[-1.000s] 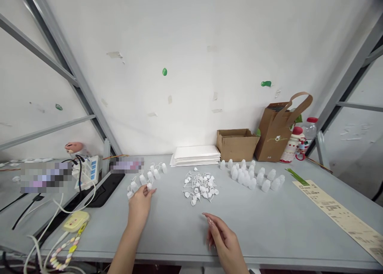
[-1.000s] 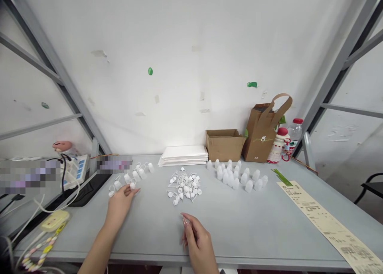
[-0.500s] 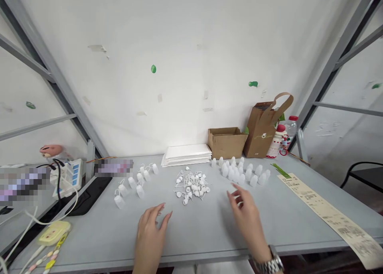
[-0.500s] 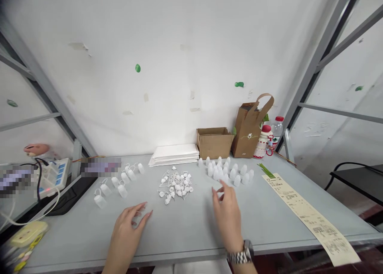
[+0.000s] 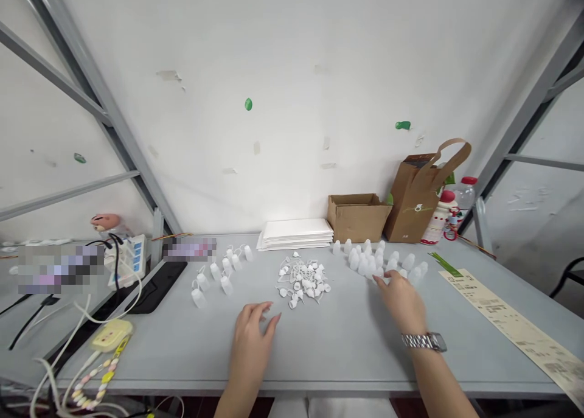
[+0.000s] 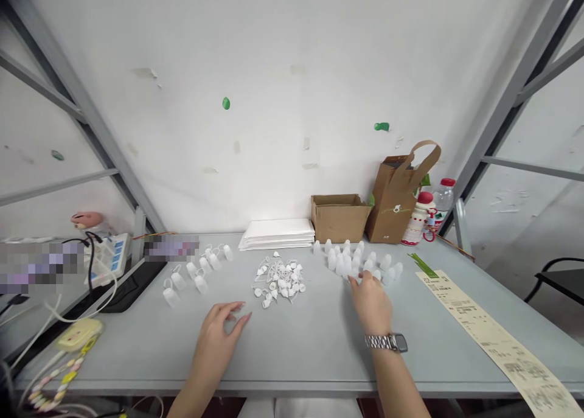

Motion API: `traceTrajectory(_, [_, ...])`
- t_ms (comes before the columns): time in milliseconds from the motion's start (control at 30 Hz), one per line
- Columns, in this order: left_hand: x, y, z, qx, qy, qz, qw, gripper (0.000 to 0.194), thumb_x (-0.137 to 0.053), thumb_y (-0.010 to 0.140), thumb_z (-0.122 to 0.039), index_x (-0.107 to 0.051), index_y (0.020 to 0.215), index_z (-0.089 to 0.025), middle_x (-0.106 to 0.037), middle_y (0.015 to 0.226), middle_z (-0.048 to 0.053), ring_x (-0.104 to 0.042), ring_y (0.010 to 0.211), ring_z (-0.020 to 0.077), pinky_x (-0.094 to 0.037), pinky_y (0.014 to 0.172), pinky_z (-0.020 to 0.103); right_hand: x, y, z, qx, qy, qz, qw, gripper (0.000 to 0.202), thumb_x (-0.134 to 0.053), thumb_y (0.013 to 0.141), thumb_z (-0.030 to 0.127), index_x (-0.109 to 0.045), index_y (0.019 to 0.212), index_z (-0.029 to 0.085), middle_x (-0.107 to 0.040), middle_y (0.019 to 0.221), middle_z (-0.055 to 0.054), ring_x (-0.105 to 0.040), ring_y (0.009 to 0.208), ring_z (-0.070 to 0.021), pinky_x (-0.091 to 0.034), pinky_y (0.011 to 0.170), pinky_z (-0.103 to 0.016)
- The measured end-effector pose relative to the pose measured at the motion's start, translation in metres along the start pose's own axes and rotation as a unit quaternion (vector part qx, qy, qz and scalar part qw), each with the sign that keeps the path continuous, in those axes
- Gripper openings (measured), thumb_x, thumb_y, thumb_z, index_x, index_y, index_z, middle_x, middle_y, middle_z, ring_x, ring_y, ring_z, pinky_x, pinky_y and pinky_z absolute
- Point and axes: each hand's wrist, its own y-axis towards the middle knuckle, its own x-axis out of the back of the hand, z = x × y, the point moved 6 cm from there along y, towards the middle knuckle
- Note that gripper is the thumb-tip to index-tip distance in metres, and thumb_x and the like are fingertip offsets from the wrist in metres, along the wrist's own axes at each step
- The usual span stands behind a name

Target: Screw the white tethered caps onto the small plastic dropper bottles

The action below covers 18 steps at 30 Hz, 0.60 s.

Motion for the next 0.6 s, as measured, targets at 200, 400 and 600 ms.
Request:
traceTrajectory(200, [-0.031,0.0,-0.028,-0.055,0.067,0.079,0.993,0.023,-0.058,0.074,-0.03,-0.063,0.095,-0.023,-0.059,0.089,0.004,-0.056,0.09,0.0238,-0.045,0.079,0.037,-0.003,0.0,-0.005,-0.005,0.005,0.023,1.0,0.034,-0.038,0.085,0.038,-0.058,0.099,0.015,-0.067,0.092,-0.015,-0.064,0.08,-0.0283,-0.041,0.057,-0.031])
traceTrajectory(400, [-0.037,0.007,-0.038,-0.091,0.155,0.078,0.981,0.02,-0.045,0.084,-0.027,-0.06,0.094,-0.02,-0.059,0.09,0.006,-0.057,0.088,0.0215,-0.046,0.078,0.035,-0.007,-0.013,-0.001,0.027,0.019,0.045,0.998,0.033,-0.039,0.082,0.038,-0.056,0.098,0.015,-0.065,0.089,-0.012,-0.063,0.074,-0.0259,-0.04,0.056,-0.03])
traceTrajectory(600, [-0.034,0.028,-0.037,-0.118,0.195,0.084,0.97,0.031,-0.039,0.082,-0.009,-0.061,0.102,-0.019,-0.058,0.095,0.008,-0.054,0.092,0.0227,-0.044,0.079,0.036,-0.019,-0.049,0.014,0.09,0.063,0.082,0.991,0.023,-0.043,0.081,0.035,-0.054,0.096,0.02,-0.059,0.079,-0.002,-0.06,0.062,-0.0179,-0.041,0.054,-0.026])
